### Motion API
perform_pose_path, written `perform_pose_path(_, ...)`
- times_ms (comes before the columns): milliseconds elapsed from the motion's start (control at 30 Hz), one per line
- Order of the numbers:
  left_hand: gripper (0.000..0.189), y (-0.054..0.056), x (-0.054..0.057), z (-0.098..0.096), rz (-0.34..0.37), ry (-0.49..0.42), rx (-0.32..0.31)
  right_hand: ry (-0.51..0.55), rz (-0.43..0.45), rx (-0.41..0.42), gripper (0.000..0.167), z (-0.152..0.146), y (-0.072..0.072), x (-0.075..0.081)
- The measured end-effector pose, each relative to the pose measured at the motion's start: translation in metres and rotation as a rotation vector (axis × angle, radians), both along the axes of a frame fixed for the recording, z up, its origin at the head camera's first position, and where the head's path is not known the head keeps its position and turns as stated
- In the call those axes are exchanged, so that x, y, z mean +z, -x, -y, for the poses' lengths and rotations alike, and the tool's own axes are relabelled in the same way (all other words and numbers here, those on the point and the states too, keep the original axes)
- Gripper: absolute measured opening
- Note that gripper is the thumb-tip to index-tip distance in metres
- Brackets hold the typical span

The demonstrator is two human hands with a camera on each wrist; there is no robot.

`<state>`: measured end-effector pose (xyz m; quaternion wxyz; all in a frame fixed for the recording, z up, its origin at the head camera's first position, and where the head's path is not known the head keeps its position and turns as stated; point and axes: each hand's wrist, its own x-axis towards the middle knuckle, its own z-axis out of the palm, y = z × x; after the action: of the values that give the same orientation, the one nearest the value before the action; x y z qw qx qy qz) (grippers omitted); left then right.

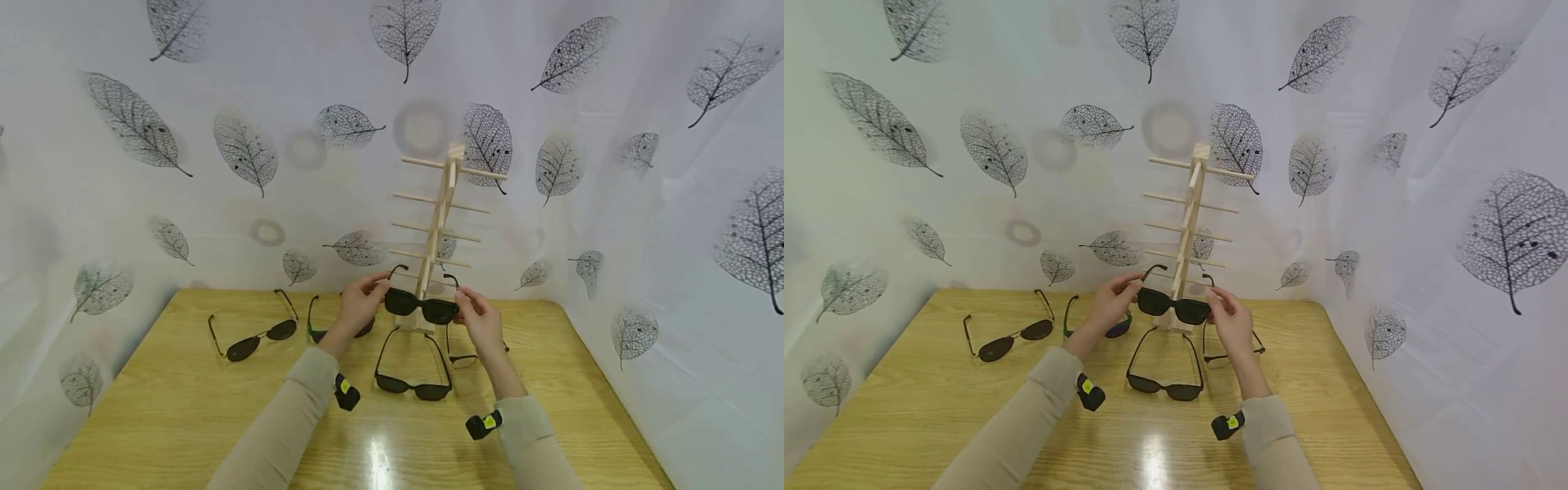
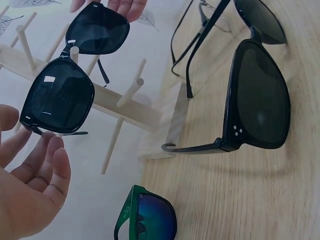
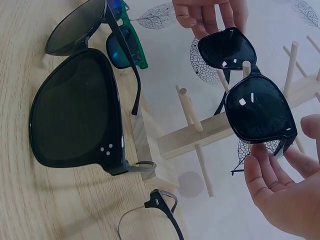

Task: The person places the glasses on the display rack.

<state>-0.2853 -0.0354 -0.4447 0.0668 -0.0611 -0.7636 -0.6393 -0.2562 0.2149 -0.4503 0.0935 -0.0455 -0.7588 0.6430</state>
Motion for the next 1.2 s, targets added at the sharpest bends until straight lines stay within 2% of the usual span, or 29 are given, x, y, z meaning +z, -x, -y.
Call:
perform_pose_path(267, 0.037, -0.011, 0.001, 0.014, 0.042, -0.002, -0.04, -0.063, -0.017, -0.033, 0.047, -0.007, -0.01, 0.001)
perform_pose_path(500, 0.038, -0.028, -0.004, 0.031, 0.016, 0.093, -0.076, -0.069, -0.041, -0.071, 0.041, -0.013, -0.027, -0.002)
perform_pose_path(700, 0.034, -0.047, -0.014, 0.043, 0.025, 0.182, -0.118, -0.077, -0.047, -0.064, 0.036, -0.018, -0.044, -0.007)
perform_pose_path(900, 0.031, -0.067, -0.025, 0.049, 0.027, 0.22, -0.169, -0.088, -0.03, -0.035, 0.031, -0.021, -0.06, -0.014)
perform_pose_path(1100, 0.03, -0.079, -0.034, 0.051, 0.0, 0.266, -0.164, -0.097, -0.006, -0.006, 0.029, -0.019, -0.073, -0.023)
perform_pose_path(1200, 0.031, -0.083, -0.037, 0.05, -0.005, 0.264, -0.183, -0.111, -0.007, 0.005, 0.029, -0.019, -0.078, -0.027)
